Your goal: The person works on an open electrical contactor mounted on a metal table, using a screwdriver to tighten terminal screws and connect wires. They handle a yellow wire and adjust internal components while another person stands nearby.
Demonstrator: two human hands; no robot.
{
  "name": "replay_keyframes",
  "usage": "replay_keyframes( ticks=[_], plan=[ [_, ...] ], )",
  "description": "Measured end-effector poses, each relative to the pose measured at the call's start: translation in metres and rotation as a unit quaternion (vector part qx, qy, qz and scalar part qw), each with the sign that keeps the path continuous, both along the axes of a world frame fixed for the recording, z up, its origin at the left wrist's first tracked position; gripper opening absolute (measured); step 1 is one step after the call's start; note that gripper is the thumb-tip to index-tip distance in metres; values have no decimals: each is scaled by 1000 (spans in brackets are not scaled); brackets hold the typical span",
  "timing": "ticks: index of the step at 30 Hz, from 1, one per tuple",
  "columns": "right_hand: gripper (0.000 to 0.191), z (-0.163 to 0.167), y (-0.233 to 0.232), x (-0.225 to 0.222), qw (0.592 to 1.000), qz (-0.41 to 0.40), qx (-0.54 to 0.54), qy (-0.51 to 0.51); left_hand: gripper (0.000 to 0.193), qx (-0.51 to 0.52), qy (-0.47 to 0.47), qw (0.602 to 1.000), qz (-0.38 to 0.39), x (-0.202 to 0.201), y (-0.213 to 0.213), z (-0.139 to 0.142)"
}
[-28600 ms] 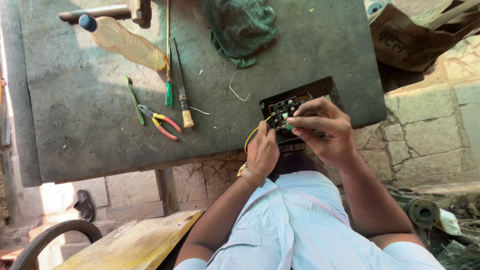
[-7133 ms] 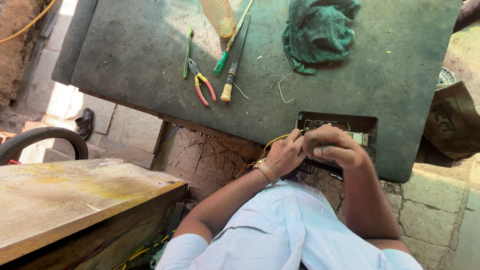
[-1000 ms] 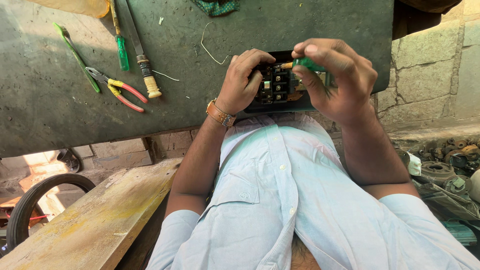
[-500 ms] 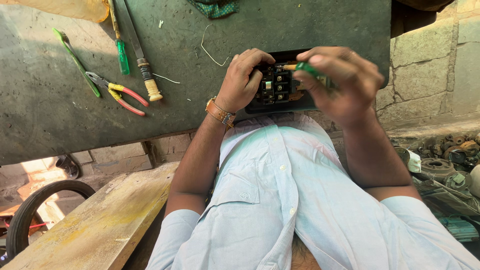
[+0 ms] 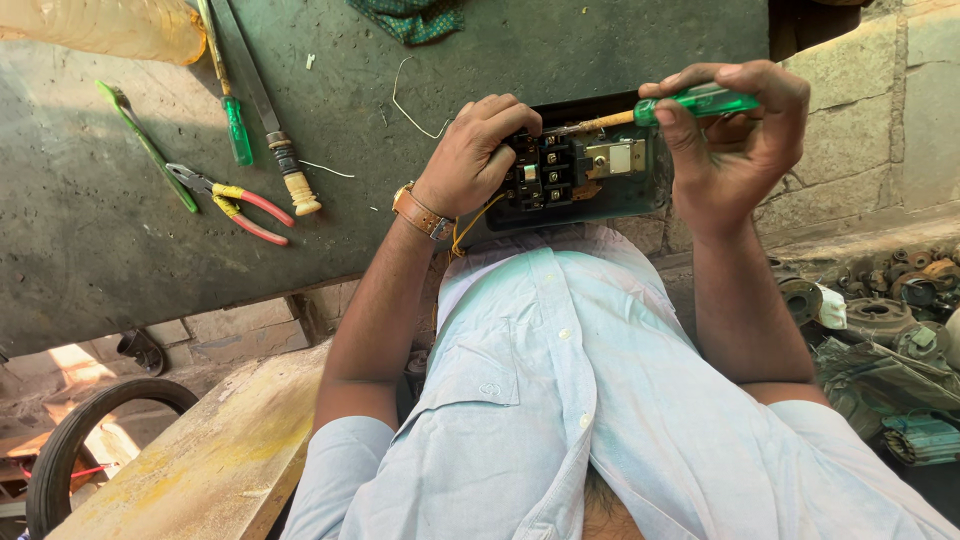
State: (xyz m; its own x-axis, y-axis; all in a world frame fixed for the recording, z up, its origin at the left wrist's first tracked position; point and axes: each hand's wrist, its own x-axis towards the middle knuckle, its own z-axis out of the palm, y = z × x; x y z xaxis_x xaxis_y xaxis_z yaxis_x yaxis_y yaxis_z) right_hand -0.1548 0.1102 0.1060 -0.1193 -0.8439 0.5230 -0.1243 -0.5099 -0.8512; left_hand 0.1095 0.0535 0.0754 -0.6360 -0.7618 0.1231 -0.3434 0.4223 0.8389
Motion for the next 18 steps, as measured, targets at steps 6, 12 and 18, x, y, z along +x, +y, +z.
replay_keyframes(
  ticks=[6,12,18],
  plan=[
    [37,8,-2,12,999,-17,-27,24,27,-2,-7,1000,-18,1,-8,1],
    [35,34,5,25,978,-23,-111,174,29,-1,-17,1000,-25,2,-10,-3],
    [36,49,1,36,978,22,-102,180,30,1,-22,999,-37,3,-14,-2]
  ],
)
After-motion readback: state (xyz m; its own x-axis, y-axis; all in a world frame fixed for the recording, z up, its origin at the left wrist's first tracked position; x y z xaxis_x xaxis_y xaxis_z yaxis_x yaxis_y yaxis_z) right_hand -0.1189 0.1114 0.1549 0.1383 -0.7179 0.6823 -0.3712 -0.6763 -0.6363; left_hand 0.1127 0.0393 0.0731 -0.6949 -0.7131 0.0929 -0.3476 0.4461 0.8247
